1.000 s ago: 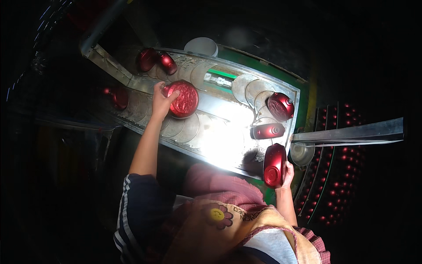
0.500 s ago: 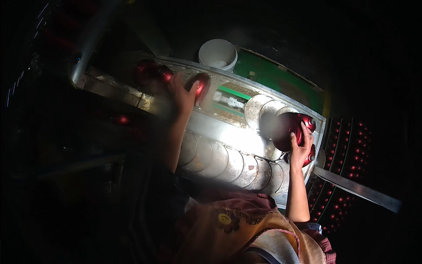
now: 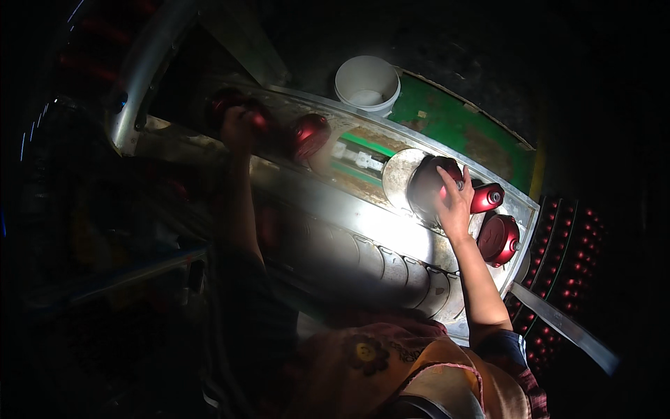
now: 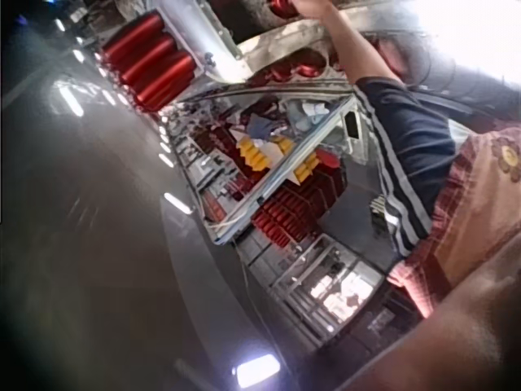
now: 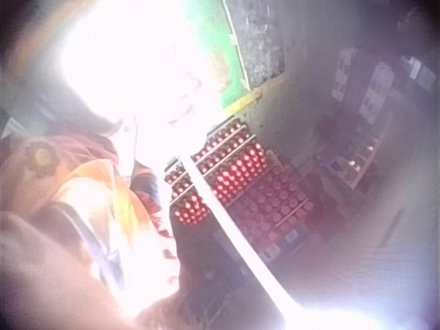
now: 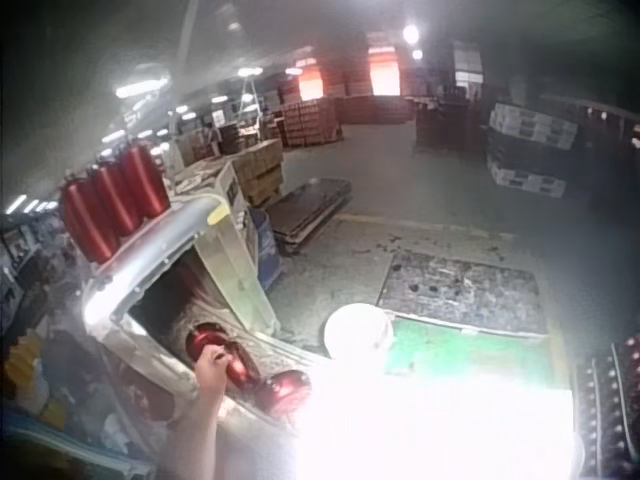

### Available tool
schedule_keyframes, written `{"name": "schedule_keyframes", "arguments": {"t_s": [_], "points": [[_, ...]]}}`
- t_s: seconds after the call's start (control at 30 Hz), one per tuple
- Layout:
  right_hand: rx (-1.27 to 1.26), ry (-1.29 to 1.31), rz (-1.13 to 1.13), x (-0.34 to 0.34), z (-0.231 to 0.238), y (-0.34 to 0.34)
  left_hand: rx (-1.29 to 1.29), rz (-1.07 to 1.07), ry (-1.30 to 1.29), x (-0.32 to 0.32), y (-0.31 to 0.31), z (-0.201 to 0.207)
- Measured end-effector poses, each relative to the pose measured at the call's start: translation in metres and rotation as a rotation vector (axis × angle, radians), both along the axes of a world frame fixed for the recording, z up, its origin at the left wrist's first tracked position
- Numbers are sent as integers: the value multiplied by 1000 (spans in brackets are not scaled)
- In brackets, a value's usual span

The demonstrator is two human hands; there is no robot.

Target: The person repeatedly picks up red cylindrical containers from a conveyor belt and places them onto a nearby rack. They also move a large black board to clear the workspace before continuing to arrange the containers.

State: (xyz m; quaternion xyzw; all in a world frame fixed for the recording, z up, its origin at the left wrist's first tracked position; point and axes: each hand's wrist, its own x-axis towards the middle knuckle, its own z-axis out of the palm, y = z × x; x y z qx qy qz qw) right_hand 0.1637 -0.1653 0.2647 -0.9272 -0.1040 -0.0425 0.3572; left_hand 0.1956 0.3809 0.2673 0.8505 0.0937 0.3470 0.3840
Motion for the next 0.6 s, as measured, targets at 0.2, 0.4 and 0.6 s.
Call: {"name": "schedule_keyframes", "arguments": {"t_s": [0.2, 0.4, 0.6], "points": [[155, -6, 252, 2, -9, -7, 81, 96, 223, 10, 0, 8], [272, -57, 224, 18, -17, 55, 234, 402, 559, 29, 19, 38], [359, -267, 167, 32, -41, 104, -188, -303, 114, -22, -91, 63]]}}
